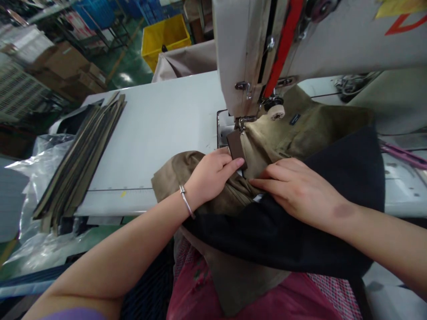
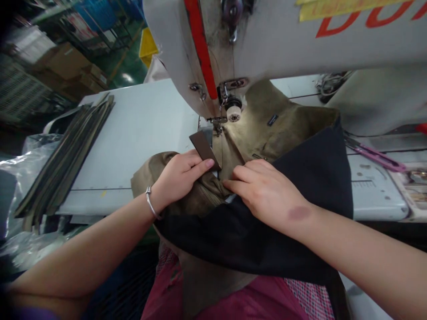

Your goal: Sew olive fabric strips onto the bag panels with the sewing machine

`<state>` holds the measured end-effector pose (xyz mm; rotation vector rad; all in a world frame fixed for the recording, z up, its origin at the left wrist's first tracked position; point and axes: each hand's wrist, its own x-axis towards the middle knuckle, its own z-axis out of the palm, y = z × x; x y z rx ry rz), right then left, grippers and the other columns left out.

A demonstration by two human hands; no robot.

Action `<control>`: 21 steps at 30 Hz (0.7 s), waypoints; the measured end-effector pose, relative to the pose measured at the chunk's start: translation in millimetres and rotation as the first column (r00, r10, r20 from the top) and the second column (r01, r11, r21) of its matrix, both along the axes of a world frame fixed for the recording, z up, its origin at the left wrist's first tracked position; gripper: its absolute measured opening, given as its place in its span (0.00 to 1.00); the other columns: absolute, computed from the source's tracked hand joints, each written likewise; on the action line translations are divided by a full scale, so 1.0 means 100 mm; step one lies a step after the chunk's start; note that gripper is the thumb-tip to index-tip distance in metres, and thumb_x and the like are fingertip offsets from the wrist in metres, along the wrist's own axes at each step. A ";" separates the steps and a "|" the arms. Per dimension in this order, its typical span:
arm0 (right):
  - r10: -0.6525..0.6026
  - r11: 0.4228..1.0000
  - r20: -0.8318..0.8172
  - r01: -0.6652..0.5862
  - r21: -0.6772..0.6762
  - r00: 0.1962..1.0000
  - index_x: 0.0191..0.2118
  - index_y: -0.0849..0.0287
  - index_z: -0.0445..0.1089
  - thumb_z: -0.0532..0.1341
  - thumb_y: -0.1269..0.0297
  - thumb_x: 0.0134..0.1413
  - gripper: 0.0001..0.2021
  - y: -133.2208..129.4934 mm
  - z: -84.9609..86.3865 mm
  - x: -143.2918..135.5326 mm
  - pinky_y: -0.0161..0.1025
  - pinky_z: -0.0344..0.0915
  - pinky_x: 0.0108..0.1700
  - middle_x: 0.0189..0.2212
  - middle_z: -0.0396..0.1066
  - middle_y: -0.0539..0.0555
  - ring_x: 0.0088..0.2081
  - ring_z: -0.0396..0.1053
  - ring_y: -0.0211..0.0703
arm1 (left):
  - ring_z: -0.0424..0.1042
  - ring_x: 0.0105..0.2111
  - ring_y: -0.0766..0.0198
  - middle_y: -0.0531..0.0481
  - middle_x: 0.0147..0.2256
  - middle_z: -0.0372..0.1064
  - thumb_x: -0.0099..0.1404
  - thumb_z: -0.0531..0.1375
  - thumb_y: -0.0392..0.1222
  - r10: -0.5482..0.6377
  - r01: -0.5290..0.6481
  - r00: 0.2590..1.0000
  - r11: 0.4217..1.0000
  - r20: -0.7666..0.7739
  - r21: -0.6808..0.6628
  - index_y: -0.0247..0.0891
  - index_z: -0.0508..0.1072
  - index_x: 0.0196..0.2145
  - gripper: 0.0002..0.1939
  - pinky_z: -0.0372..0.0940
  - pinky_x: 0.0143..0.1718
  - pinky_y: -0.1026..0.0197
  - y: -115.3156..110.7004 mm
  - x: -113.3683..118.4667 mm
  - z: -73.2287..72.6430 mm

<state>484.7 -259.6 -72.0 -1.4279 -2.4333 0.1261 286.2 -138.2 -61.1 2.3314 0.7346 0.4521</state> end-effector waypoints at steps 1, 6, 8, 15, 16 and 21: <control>0.001 1.000 -0.004 -0.001 -0.007 1.000 0.52 0.58 0.72 0.54 0.71 0.62 0.15 0.00 0.00 0.00 0.46 0.60 0.44 0.34 0.66 0.54 0.39 0.64 0.47 | 0.67 0.30 0.67 0.51 0.28 0.66 0.72 0.51 0.47 0.003 -0.003 1.000 1.000 -0.013 -0.002 0.34 0.69 0.22 0.23 0.60 0.35 0.63 0.00 0.01 0.00; -0.001 0.999 -0.026 0.000 -0.032 1.000 0.51 0.58 0.72 0.54 0.70 0.62 0.15 0.01 0.00 0.01 0.46 0.60 0.45 0.36 0.68 0.55 0.40 0.65 0.46 | 0.63 0.28 0.69 0.53 0.25 0.62 0.72 0.52 0.46 0.024 -0.024 0.999 1.000 -0.040 -0.006 0.34 0.65 0.20 0.23 0.57 0.32 0.64 0.02 0.05 0.03; -0.006 1.000 -0.028 0.005 -0.029 1.000 0.51 0.58 0.72 0.54 0.71 0.62 0.15 0.01 0.01 0.01 0.46 0.60 0.44 0.36 0.69 0.56 0.40 0.65 0.46 | 0.63 0.27 0.69 0.54 0.25 0.61 0.72 0.52 0.46 0.025 -0.025 0.999 1.000 -0.041 -0.009 0.34 0.65 0.20 0.23 0.57 0.31 0.64 0.03 0.06 0.03; -0.001 1.000 -0.048 0.001 -0.009 0.999 0.50 0.58 0.72 0.55 0.72 0.61 0.15 0.01 0.00 0.01 0.48 0.62 0.47 0.42 0.72 0.57 0.44 0.66 0.48 | 0.63 0.28 0.69 0.53 0.25 0.62 0.72 0.51 0.46 0.003 -0.004 0.998 1.000 -0.056 -0.015 0.34 0.64 0.21 0.23 0.57 0.31 0.63 0.05 0.07 0.00; 0.007 1.000 -0.059 -0.007 -0.002 0.998 0.51 0.58 0.72 0.55 0.72 0.61 0.15 0.01 0.00 0.02 0.49 0.62 0.49 0.45 0.72 0.57 0.46 0.67 0.49 | 0.63 0.28 0.69 0.53 0.25 0.62 0.72 0.51 0.46 0.002 -0.003 0.998 1.000 -0.055 -0.013 0.34 0.65 0.21 0.23 0.58 0.31 0.63 0.05 0.07 0.00; 0.057 0.998 -0.076 -0.056 0.015 0.995 0.51 0.59 0.71 0.55 0.72 0.61 0.15 0.01 -0.02 0.03 0.49 0.63 0.52 0.50 0.73 0.56 0.49 0.68 0.47 | 0.65 0.29 0.68 0.52 0.26 0.64 0.72 0.51 0.47 0.000 0.000 0.999 1.000 -0.050 0.006 0.34 0.67 0.22 0.23 0.60 0.32 0.63 0.07 0.07 -0.01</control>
